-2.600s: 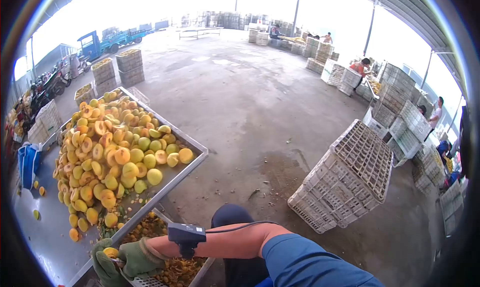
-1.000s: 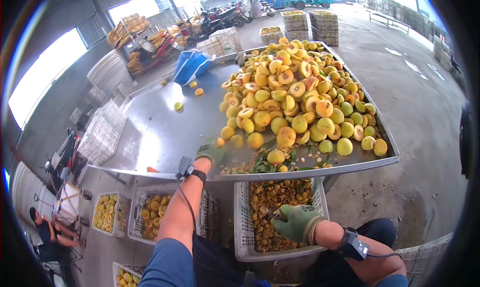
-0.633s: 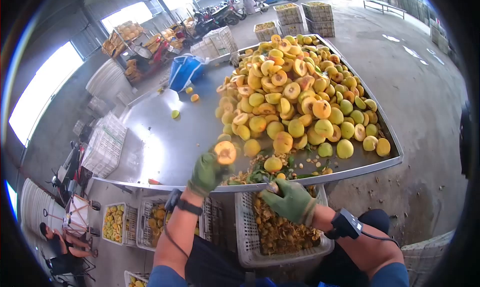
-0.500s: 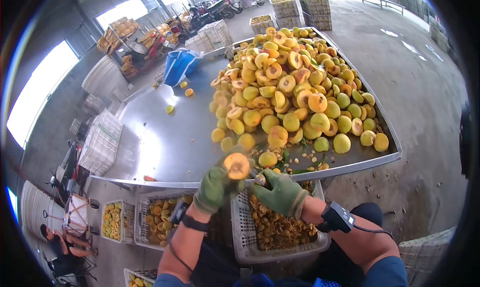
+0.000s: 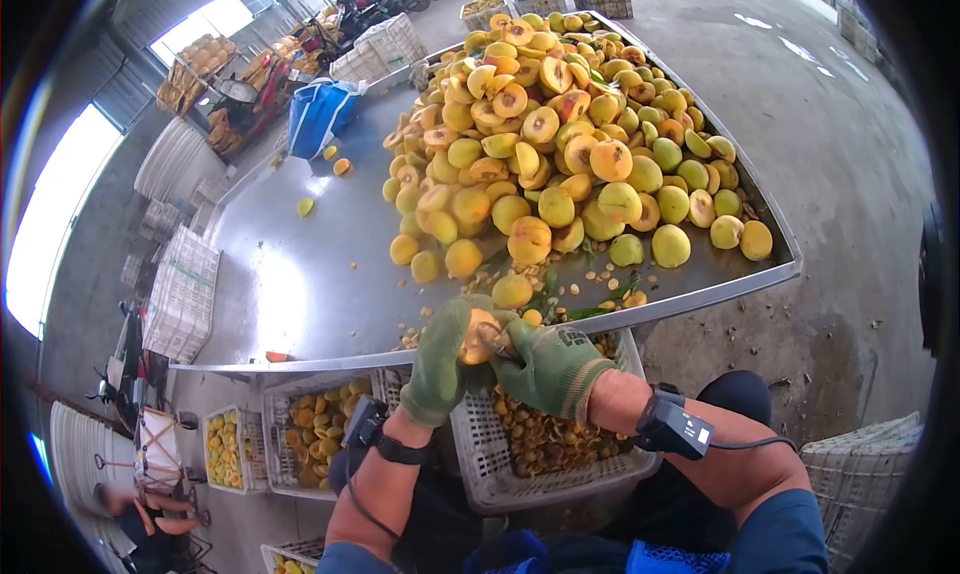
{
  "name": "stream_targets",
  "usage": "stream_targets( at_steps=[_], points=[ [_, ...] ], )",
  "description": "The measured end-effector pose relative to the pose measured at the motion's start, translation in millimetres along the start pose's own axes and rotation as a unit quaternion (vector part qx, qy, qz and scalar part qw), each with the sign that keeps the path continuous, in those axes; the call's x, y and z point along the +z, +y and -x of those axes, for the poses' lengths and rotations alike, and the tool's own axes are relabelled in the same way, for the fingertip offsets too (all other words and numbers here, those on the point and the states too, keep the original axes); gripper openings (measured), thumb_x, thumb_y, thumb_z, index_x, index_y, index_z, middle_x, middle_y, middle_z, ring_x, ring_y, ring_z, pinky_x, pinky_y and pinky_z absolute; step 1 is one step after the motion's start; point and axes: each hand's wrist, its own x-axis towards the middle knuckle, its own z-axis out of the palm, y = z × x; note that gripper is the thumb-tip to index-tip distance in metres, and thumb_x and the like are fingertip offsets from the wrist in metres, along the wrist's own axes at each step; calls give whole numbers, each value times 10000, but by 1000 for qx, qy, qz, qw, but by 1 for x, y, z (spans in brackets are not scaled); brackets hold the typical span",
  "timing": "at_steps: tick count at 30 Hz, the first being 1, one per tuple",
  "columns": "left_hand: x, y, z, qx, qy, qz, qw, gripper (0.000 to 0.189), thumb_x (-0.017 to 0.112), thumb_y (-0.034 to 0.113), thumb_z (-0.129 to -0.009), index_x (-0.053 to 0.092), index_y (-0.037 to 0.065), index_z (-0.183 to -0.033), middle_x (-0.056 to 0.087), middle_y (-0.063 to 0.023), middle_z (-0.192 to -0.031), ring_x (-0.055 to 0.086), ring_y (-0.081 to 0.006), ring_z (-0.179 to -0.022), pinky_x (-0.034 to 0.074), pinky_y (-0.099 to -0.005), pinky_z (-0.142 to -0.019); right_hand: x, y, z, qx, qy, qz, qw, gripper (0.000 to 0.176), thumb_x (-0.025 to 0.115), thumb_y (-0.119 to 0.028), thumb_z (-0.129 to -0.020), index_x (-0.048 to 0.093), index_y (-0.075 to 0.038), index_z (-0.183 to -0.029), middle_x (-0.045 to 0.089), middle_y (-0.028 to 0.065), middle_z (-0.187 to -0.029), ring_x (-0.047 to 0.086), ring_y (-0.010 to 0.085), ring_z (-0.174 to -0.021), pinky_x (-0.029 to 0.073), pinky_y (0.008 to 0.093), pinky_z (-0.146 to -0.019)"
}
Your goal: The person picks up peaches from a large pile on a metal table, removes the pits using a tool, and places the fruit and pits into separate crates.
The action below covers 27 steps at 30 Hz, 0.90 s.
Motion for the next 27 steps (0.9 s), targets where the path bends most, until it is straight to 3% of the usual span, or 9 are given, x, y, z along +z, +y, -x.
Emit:
stream_targets(
  at_steps=[2,9,12,15,18,21,27],
  points=[
    [12,-7,-4,77,43,-47,995,573,479,487,-1058,519,31,-1403,672,-130,-1194,684,-241,-1033,583,-378,-902,-6,-8,3,-8,11,0,1000,444,616,-331,-929,569,-75,-1289,714,234,-948,698,431,-879,551,517,-789],
    [12,-11,-6,114,80,-116,983,525,455,436,-1084,534,2,-1369,684,-118,-1153,669,-207,-1029,560,-341,-918,-1,-10,-3,-3,-4,16,1000,397,636,-294,-912,582,-10,-1184,703,255,-913,693,434,-876,545,515,-782],
    [21,-11,-4,139,112,-141,974,463,441,372,-1101,551,-10,-1338,690,-107,-1118,655,-181,-995,542,-315,-898,16,-2,-3,-52,56,21,997,349,675,-255,-902,577,-19,-1140,676,228,-790,671,422,-707,523,497,-619],
    [14,-17,-6,159,124,-164,966,423,447,338,-1100,564,-7,-1314,690,-105,-1109,655,-178,-995,536,-313,-895,22,-1,-3,-51,60,5,997,293,673,-244,-903,592,-12,-1063,665,227,-761,660,420,-676,512,496,-600],
    [14,-21,-5,189,138,-195,953,389,436,301,-1099,577,-8,-1288,690,-110,-1106,656,-180,-1002,533,-319,-900,31,-2,-1,-66,43,-10,997,248,669,-238,-900,621,-12,-989,654,232,-745,657,416,-679,508,487,-600],
    [16,-22,-2,203,141,-198,948,370,425,273,-1096,584,-12,-1271,691,-119,-1105,657,-186,-1004,533,-331,-909,25,-9,0,-10,31,-32,999,217,651,-230,-903,638,-17,-941,656,235,-752,667,418,-725,514,483,-629],
    [17,-23,3,268,118,-245,924,357,427,251,-1087,580,-21,-1261,688,-129,-1117,657,-199,-1010,536,-350,-913,13,-23,7,32,-17,-117,993,215,615,-222,-914,664,-16,-952,685,239,-809,684,417,-795,531,473,-692]
  ],
)
